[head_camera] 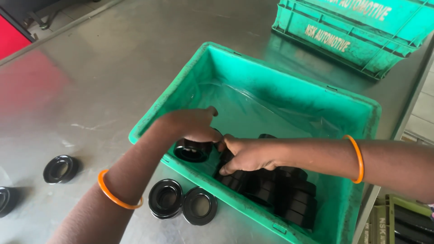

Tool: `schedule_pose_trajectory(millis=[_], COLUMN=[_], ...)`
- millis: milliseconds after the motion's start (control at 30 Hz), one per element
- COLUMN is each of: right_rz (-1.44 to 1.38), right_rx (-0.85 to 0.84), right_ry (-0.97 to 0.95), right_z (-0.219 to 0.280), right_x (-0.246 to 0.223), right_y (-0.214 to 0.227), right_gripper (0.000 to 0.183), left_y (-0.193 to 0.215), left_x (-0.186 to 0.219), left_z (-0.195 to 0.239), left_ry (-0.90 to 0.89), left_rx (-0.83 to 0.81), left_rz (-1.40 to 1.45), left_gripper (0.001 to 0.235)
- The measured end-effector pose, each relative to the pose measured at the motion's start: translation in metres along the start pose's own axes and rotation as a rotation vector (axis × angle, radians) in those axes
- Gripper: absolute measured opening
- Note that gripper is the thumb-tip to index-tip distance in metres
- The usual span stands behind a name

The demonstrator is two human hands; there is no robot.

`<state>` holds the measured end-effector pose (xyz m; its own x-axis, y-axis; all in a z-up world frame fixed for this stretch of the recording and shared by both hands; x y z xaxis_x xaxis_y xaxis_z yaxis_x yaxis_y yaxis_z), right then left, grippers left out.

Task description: Inspecting black metal rings and sorting them into a plastic bin on an industrial table.

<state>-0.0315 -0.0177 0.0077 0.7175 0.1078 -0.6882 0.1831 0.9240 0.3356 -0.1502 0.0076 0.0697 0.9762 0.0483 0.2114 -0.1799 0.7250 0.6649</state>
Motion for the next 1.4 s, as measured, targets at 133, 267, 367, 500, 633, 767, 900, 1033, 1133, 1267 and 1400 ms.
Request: schedule_pose_trajectory(millis=[133, 267, 367, 500, 633, 767, 900, 1033, 1133, 1267, 1400], right_rz=[0.028, -0.031, 0.025, 0.077, 0.186, 0.394, 0.531, 0.495, 0.464, 0.350, 0.005], right_rx=[-0.016, 0.000, 0.048, 0.074, 0.025, 0.020, 0.351, 0.363, 0.345, 0.355, 0.257], right_ry=[0.015, 0.024, -0.047, -0.103, -0.106, -0.047, 0.109, -0.006, -0.036, -0.124, -0.295], right_z=[-0.005, -0.017, -0.015, -0.027, -0.009, 0.017, 0.039, 0.036, 0.032, 0.038, 0.035], right_x=[0.001, 0.010, 0.008, 0.025, 0.014, 0.000, 0.016, 0.068, 0.100, 0.110, 0.134], right_y=[-0.003, -0.010, -0.012, -0.009, -0.002, 0.014, 0.052, 0.077, 0.075, 0.074, 0.070], right_gripper=[0.067, 0.067, 0.068, 0.072, 0.054, 0.036, 0.030, 0.052, 0.057, 0.074, 0.099], left_y=[-0.023, -0.034, -0.043, -0.055, -0.057, -0.058, -0.061, -0.061, -0.065, -0.063, -0.066], left_x=[0.000, 0.002, -0.007, -0.009, -0.006, -0.004, 0.004, 0.010, 0.006, 0.014, 0.014], left_z=[-0.031, -0.039, -0.051, -0.066, -0.063, -0.062, -0.059, -0.053, -0.069, -0.055, -0.060], left_ry=[0.005, -0.038, -0.063, -0.194, -0.208, -0.222, -0.265, -0.280, -0.320, -0.200, -0.154], left_rx=[-0.039, -0.038, 0.013, 0.036, 0.024, 0.055, 0.081, 0.078, 0.137, 0.098, 0.139], left_rz=[0.039, -0.019, -0.010, -0.045, -0.005, -0.032, -0.147, -0.174, -0.188, -0.124, -0.050], left_gripper=[0.078, 0.068, 0.074, 0.077, 0.082, 0.085, 0.088, 0.090, 0.086, 0.085, 0.077])
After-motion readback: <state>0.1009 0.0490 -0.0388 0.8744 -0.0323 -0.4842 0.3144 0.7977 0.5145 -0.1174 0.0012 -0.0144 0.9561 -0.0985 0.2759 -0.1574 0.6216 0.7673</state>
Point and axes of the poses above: each hand's wrist, its own z-axis away from the middle knuckle, its own y-axis out of the back of the hand, x = y × z, the point moved 7 cm from there along -z, towards the middle knuckle, and after that the axes turned 13 degrees about -x, right-handed, at the moved point
